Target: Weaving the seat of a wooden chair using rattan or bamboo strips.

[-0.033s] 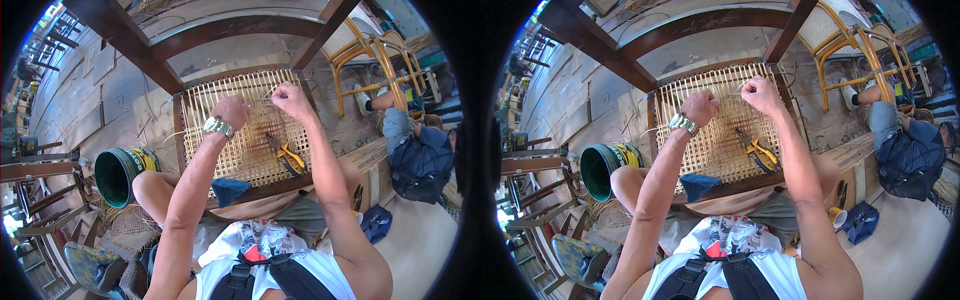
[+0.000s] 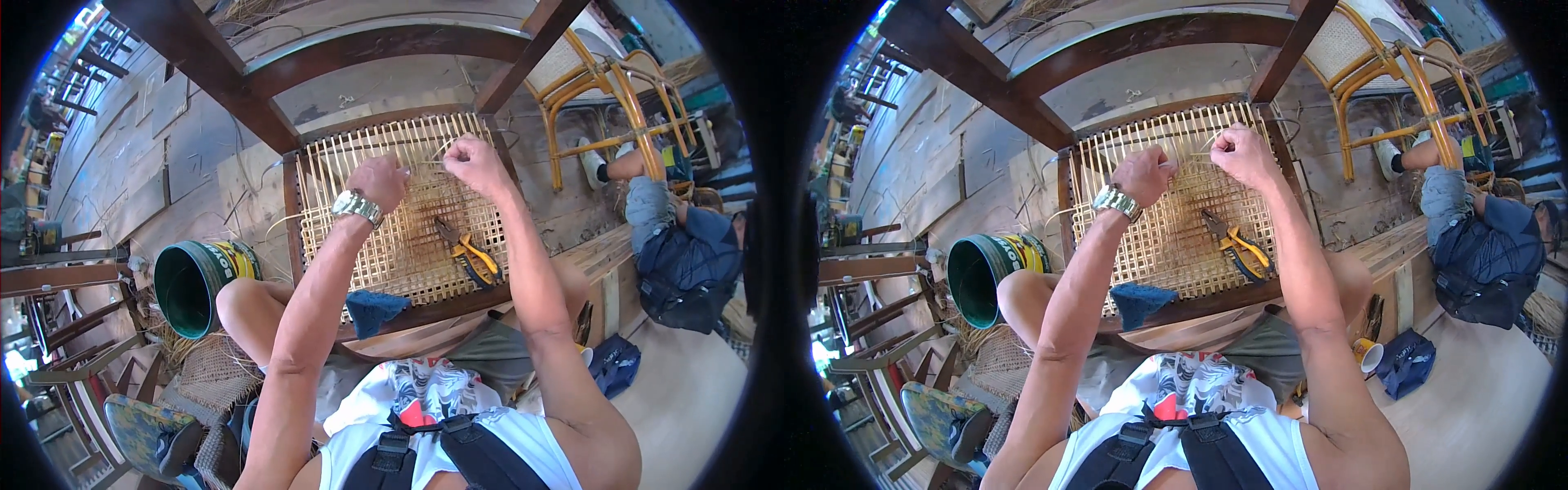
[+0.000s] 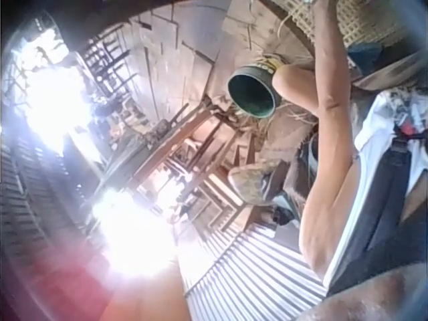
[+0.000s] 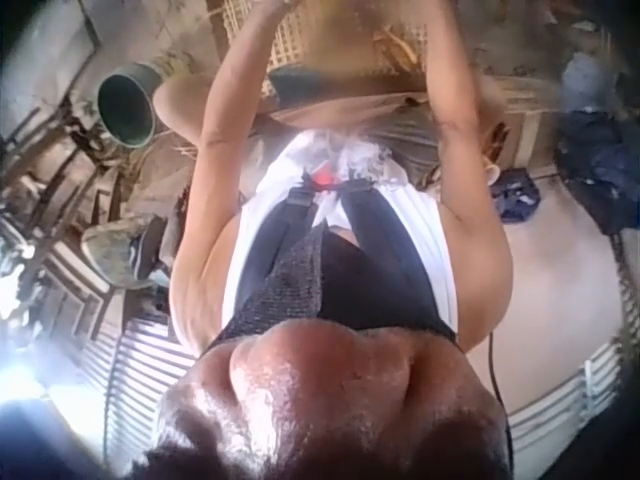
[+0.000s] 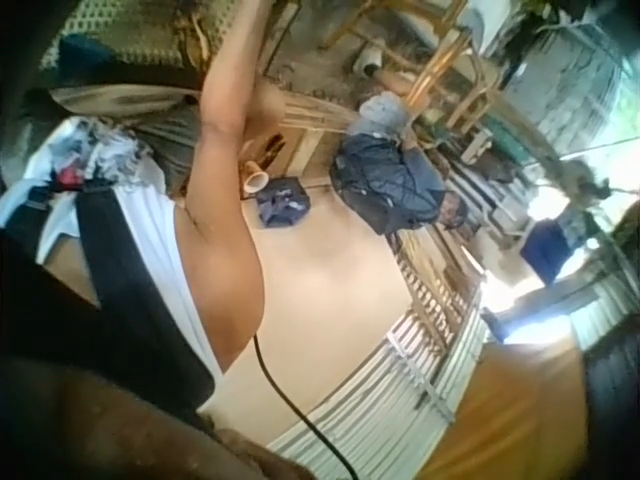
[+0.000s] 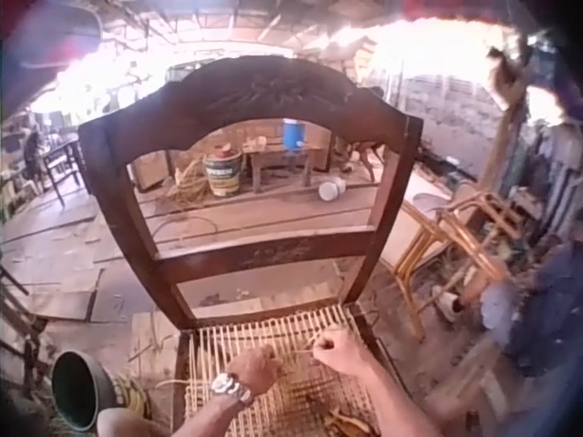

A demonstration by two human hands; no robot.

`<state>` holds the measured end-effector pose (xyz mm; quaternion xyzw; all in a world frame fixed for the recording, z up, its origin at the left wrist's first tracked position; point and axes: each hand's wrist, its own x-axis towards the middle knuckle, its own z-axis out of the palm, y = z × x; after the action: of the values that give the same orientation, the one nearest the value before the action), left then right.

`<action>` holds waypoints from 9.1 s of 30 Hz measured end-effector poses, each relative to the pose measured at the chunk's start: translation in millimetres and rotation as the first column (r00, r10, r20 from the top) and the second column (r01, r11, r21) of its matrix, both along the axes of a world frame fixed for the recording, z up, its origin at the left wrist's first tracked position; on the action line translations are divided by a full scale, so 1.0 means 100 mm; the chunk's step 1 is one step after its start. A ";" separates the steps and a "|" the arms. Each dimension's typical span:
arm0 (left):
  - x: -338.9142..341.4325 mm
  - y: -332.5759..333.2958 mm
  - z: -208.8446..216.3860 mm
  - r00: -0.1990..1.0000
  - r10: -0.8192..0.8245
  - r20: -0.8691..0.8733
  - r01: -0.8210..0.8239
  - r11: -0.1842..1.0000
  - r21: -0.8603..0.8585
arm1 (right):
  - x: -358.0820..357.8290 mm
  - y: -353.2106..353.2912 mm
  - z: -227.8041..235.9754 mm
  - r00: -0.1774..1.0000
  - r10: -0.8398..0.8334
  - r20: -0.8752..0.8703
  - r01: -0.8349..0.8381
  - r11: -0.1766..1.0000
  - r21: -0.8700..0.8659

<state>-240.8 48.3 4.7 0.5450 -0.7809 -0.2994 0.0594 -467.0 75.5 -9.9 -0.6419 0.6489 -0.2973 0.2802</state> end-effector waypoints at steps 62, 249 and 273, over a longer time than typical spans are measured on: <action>1.46 0.68 -0.28 0.771 0.436 -0.465 -0.614 0.704 -0.357 | 0.97 -1.52 0.49 0.670 0.332 -0.663 0.045 0.874 0.483; 0.27 0.06 0.03 0.981 0.110 0.161 -0.068 0.967 -0.246 | 0.64 -0.57 -0.15 0.997 -0.063 -0.036 0.067 0.993 0.093; 0.46 -0.03 -0.21 0.981 0.161 -0.110 -0.164 0.986 -0.016 | 0.55 -0.57 -0.25 0.998 -0.066 -0.019 0.068 0.989 0.132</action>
<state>-195.2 45.4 -16.2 0.5892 -0.7330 -0.3130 0.1327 -411.6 18.0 -34.4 -0.6017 0.6904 -0.2583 0.3075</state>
